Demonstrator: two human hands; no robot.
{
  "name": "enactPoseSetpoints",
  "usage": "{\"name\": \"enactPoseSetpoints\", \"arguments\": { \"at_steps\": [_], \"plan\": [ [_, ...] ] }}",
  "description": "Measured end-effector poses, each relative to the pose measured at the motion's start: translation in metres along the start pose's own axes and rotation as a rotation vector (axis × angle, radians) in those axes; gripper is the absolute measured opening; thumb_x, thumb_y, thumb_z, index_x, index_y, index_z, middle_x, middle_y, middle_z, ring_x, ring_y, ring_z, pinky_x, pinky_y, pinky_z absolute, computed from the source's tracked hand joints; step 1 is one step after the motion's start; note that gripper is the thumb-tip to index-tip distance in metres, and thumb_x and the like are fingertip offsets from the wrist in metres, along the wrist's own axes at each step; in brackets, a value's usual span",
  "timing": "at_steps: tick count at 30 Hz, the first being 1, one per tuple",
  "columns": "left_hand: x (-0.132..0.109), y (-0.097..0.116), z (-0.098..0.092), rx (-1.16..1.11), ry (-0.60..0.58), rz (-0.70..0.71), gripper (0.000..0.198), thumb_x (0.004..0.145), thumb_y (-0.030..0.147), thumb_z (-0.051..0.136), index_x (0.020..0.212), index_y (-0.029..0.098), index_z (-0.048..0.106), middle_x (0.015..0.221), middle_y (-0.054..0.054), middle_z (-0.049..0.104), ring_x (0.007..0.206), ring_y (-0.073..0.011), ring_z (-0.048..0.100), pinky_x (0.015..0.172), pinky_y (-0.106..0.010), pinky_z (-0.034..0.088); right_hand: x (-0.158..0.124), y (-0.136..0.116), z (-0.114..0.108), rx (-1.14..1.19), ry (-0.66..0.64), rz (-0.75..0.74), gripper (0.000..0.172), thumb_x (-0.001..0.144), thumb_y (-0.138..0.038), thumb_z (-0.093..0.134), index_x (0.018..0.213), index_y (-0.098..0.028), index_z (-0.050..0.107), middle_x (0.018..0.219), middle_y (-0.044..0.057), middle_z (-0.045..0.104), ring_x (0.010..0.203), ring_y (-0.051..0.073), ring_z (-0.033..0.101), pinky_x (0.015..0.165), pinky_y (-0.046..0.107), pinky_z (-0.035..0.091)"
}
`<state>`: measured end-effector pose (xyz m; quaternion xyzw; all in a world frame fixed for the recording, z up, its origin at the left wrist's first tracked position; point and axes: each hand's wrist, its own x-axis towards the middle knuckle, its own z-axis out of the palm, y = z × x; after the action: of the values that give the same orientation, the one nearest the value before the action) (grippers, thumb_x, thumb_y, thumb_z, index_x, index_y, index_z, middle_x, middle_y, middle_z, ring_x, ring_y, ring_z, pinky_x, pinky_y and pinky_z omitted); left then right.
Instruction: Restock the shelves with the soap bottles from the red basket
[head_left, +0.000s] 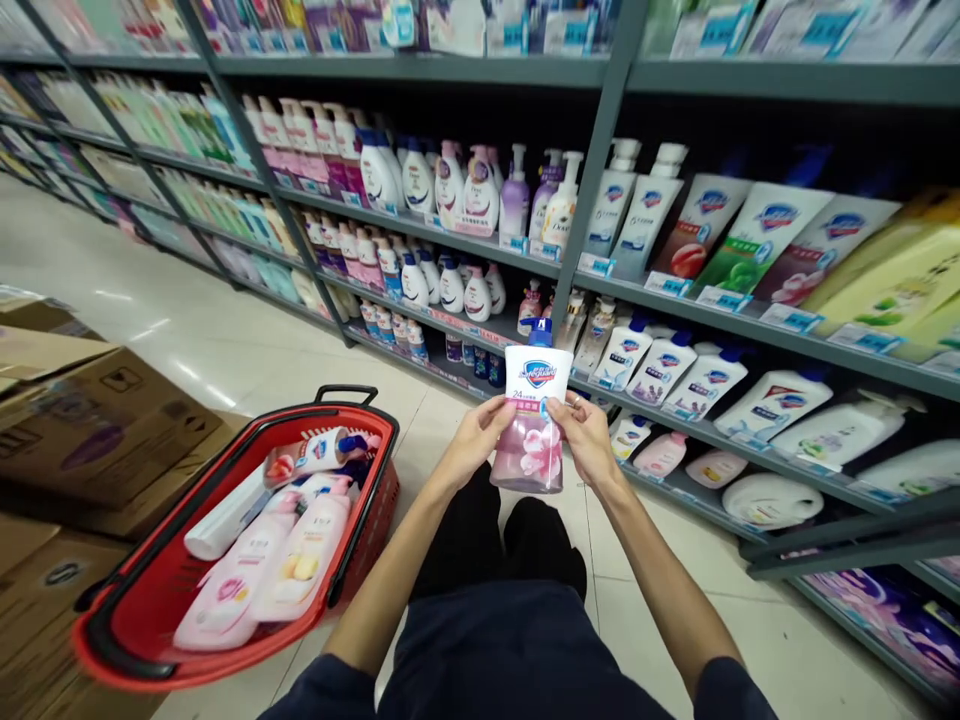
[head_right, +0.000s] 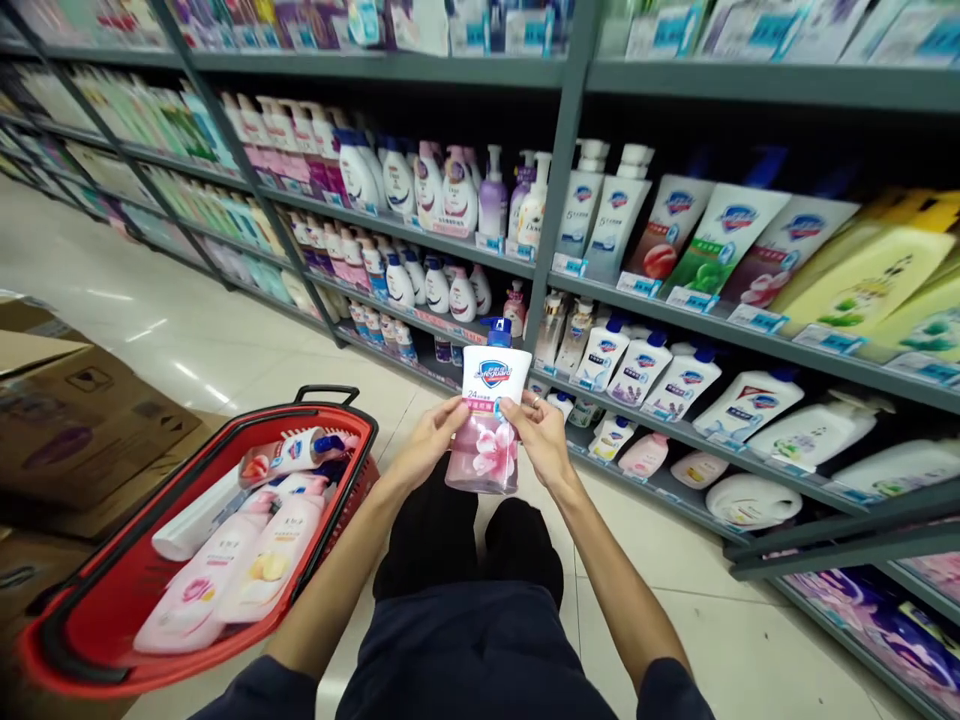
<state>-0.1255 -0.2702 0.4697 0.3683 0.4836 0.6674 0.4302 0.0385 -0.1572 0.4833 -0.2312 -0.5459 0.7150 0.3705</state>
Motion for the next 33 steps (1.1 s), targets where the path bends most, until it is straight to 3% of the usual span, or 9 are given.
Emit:
{"name": "enactPoseSetpoints", "arguments": {
  "at_steps": [3,7,11,18,23,29,33],
  "plan": [
    [0.008,0.021,0.009,0.051,-0.059,0.041,0.073,0.088,0.071,0.086,0.137,0.018,0.08,0.133,-0.015,0.081,0.111,-0.0322,0.079,0.085,-0.035,0.064,0.001,-0.013,-0.001,-0.024,-0.017,-0.041,0.066,0.078,-0.058,0.1,0.126,-0.018,0.078,0.115,0.011,0.087,0.098,0.031,0.085,0.089,0.041,0.07],
    [0.011,0.024,0.014,0.039,-0.088,0.042,0.077,0.086,0.071,0.088,0.139,0.016,0.079,0.131,-0.017,0.082,0.107,-0.0332,0.079,0.072,-0.03,0.061,-0.003,-0.026,-0.009,-0.096,-0.051,-0.096,0.063,0.085,-0.061,0.094,0.133,-0.022,0.08,0.129,0.009,0.084,0.116,0.032,0.081,0.106,0.044,0.066],
    [0.015,0.017,0.02,0.018,-0.127,0.03,0.074,0.089,0.068,0.087,0.141,0.016,0.078,0.134,-0.018,0.081,0.113,-0.0339,0.078,0.075,-0.03,0.062,-0.017,-0.035,-0.019,-0.123,-0.081,-0.097,0.065,0.083,-0.063,0.094,0.134,-0.025,0.081,0.136,0.007,0.081,0.126,0.032,0.077,0.118,0.047,0.06],
    [0.022,-0.002,0.049,0.01,-0.315,-0.028,0.076,0.089,0.066,0.088,0.146,0.018,0.076,0.135,-0.018,0.08,0.12,-0.0368,0.078,0.089,-0.039,0.065,-0.047,-0.029,-0.051,-0.092,0.025,-0.173,0.058,0.085,-0.055,0.096,0.134,-0.027,0.082,0.138,0.006,0.081,0.13,0.03,0.076,0.118,0.045,0.06],
    [0.035,-0.003,0.081,-0.017,-0.418,-0.064,0.075,0.088,0.067,0.088,0.144,0.019,0.077,0.139,-0.018,0.079,0.119,-0.036,0.078,0.092,-0.04,0.065,-0.063,-0.042,-0.075,-0.118,0.106,-0.188,0.061,0.087,-0.051,0.095,0.14,-0.027,0.079,0.141,0.005,0.079,0.12,0.029,0.079,0.114,0.045,0.063],
    [0.08,0.017,0.14,-0.014,-0.53,-0.018,0.083,0.079,0.071,0.093,0.14,0.016,0.079,0.138,-0.019,0.079,0.113,-0.0343,0.078,0.078,-0.034,0.064,-0.062,-0.092,-0.111,-0.227,0.258,-0.271,0.067,0.079,-0.054,0.099,0.136,-0.024,0.081,0.133,0.005,0.083,0.116,0.028,0.079,0.107,0.041,0.066],
    [0.108,0.027,0.178,0.003,-0.621,0.033,0.082,0.081,0.071,0.092,0.141,0.016,0.078,0.14,-0.018,0.078,0.113,-0.0327,0.079,0.084,-0.037,0.066,-0.059,-0.124,-0.141,-0.326,0.326,-0.298,0.069,0.08,-0.058,0.097,0.137,-0.023,0.08,0.127,0.007,0.085,0.109,0.026,0.081,0.104,0.04,0.066]
  ]
}}
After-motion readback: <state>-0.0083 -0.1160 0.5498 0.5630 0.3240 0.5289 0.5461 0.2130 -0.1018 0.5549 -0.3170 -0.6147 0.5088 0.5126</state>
